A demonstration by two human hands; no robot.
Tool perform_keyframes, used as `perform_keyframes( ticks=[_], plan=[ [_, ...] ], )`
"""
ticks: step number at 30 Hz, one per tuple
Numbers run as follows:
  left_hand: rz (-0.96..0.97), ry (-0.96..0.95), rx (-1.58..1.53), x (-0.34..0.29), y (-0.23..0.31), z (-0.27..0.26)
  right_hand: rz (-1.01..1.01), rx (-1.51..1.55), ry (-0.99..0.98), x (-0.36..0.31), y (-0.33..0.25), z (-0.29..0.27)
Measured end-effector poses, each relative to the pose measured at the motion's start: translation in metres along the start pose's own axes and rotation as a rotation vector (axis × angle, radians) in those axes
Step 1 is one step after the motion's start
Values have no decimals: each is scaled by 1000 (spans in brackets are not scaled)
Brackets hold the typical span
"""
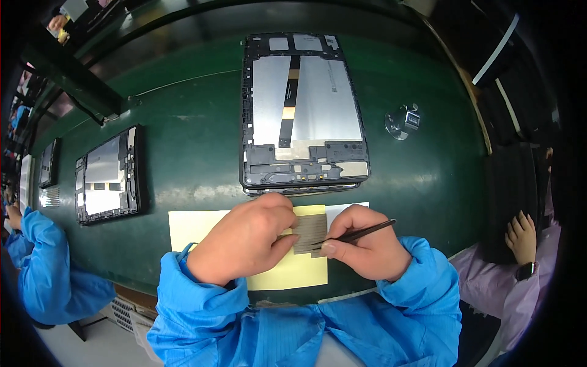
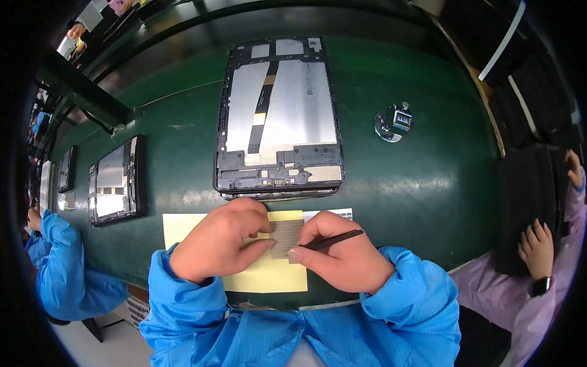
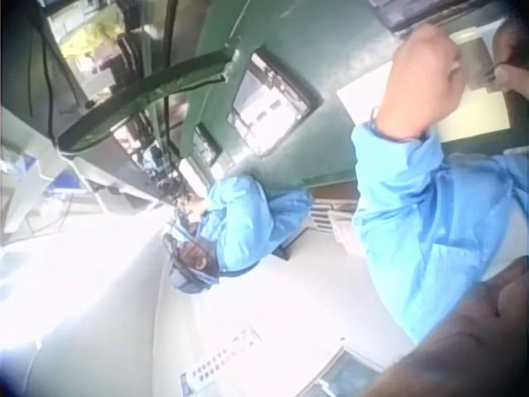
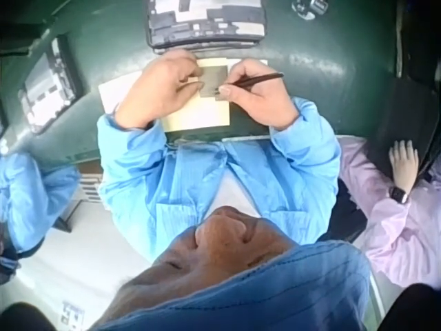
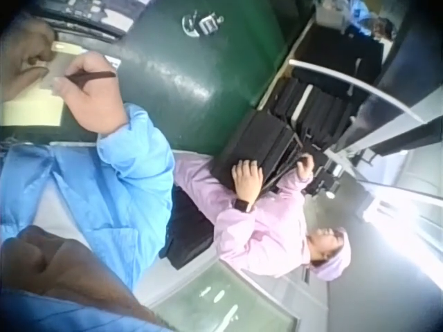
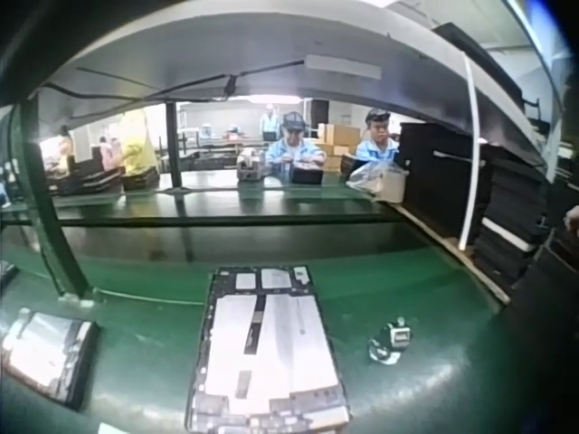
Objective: The person assembles internal components into tablet chassis and applies adhesive strips to the tablet devices by hand, using a positioning tool to place the components precisely.
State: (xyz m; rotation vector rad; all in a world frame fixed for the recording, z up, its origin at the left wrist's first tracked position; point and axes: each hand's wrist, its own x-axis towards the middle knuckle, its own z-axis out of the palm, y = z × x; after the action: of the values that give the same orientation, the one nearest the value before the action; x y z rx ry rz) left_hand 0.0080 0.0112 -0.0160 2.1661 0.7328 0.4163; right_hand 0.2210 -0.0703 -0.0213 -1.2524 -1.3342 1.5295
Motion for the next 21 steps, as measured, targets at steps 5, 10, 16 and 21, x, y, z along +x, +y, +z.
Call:
perform_keyframes(
  ticks=[5, 10, 16, 21],
  plan=[
    [-12, -25, 23, 0, 4, -2, 45, -98, -81, -14, 1, -6],
    [-33, -12, 11, 0, 2, -3, -135, -71, 22, -8, 3, 1],
    [-26, -38, -1, 0, 2, -1, -42, 11, 112, 8, 4, -2],
    [-31, -58, -5, 0, 3, -1, -71, 27, 87, 9, 1, 2]
  ],
)
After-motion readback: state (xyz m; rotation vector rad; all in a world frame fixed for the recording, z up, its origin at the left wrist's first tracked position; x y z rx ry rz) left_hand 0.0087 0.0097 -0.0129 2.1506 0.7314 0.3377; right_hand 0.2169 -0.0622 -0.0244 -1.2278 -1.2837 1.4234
